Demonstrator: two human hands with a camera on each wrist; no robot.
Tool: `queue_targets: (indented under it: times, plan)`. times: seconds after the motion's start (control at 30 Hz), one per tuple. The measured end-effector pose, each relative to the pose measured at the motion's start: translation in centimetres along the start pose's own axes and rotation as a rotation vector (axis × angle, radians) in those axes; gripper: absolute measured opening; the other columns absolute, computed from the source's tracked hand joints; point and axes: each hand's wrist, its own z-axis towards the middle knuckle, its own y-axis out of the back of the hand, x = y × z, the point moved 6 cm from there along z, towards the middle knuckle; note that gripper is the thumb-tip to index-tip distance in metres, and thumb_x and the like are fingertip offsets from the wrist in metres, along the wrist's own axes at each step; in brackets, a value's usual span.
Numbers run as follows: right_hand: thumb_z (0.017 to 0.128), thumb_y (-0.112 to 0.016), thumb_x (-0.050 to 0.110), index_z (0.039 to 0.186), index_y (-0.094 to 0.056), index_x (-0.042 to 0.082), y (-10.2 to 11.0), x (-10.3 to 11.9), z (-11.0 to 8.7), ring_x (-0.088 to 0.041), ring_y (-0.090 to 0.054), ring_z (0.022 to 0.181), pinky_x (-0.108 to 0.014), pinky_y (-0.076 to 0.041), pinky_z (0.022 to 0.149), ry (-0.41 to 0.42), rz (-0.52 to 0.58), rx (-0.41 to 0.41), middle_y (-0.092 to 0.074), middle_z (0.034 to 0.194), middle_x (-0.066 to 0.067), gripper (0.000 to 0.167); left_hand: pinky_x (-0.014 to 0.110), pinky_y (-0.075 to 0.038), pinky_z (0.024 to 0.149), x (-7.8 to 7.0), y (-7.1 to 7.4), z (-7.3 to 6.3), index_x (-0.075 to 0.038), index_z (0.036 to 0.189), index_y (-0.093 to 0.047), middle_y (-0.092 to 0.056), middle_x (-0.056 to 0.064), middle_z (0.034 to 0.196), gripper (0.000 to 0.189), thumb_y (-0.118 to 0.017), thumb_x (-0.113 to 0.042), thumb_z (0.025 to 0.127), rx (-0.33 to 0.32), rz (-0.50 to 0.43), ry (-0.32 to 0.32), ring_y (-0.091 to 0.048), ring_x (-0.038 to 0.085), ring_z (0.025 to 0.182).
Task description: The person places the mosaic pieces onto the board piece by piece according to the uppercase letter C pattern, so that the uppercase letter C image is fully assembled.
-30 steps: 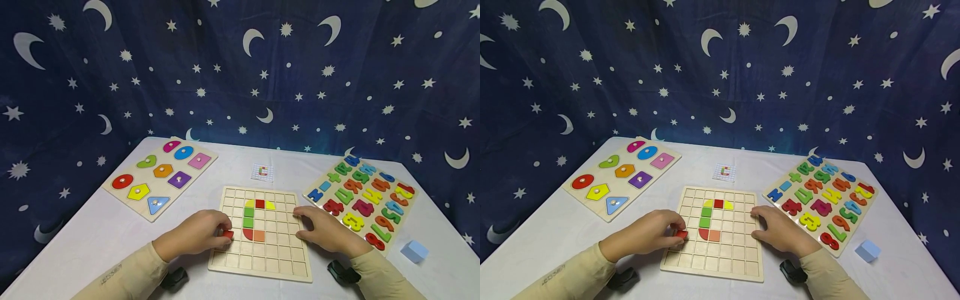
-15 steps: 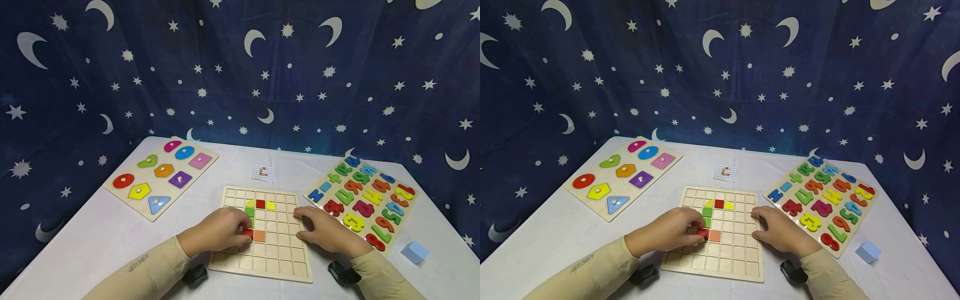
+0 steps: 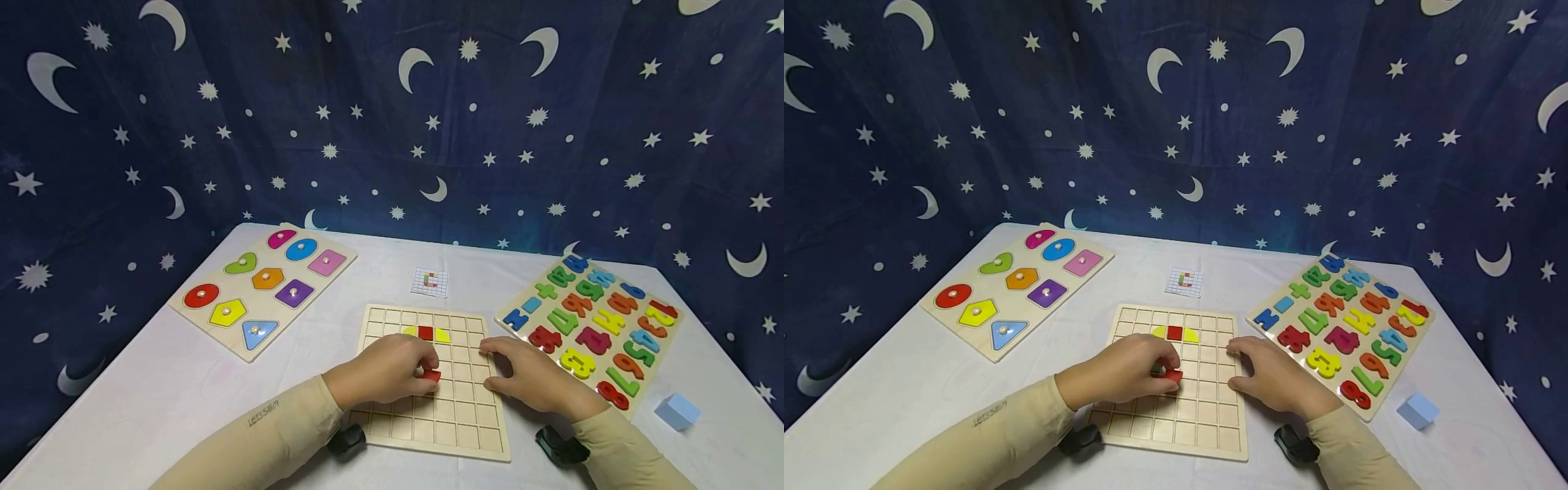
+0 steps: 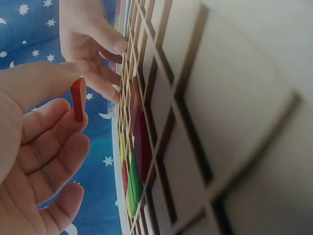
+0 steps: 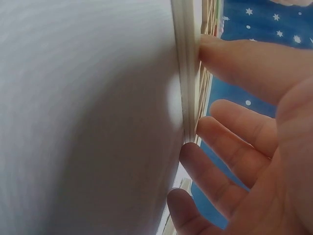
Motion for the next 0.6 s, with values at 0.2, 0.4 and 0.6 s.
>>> queue_targets:
  times: [0.2,0.4,0.6]
  plan:
    - [0.085,-0.079,0.024,0.131,-0.061,0.005,0.1,0.0,0.0,-0.038,-0.048,0.13,-0.059,-0.035,0.107,0.015,0.004,-0.004,-0.057,0.137,-0.015,0.053,0.017,-0.041,0.063,-0.4,-0.5,0.9,-0.017,0.09,-0.07,-0.058,-0.016,0.075,0.014,-0.079,-0.026,0.085,0.015,0.033,0.023,-0.049,0.002,0.066]
    - [0.085,-0.08,0.024,0.131,-0.062,0.006,0.0,-0.1,0.1,-0.038,-0.048,0.131,-0.059,-0.035,0.107,0.015,0.006,-0.004,-0.057,0.137,-0.014,0.053,0.016,-0.038,0.06,-0.6,-1.2,1.6,-0.016,0.092,-0.07,-0.055,-0.017,0.072,0.016,-0.08,-0.027,0.084,0.023,0.014,0.027,-0.047,0.001,0.062]
    - [0.084,-0.08,0.024,0.13,-0.062,0.006,0.0,-0.2,0.1,-0.038,-0.048,0.131,-0.058,-0.036,0.107,0.009,0.001,-0.007,-0.058,0.136,-0.013,0.053,0.015,-0.039,0.06,-0.7,-1.8,2.0,-0.017,0.092,-0.07,-0.057,-0.018,0.074,0.018,-0.081,-0.029,0.083,0.03,-0.016,0.046,-0.049,-0.002,0.065]
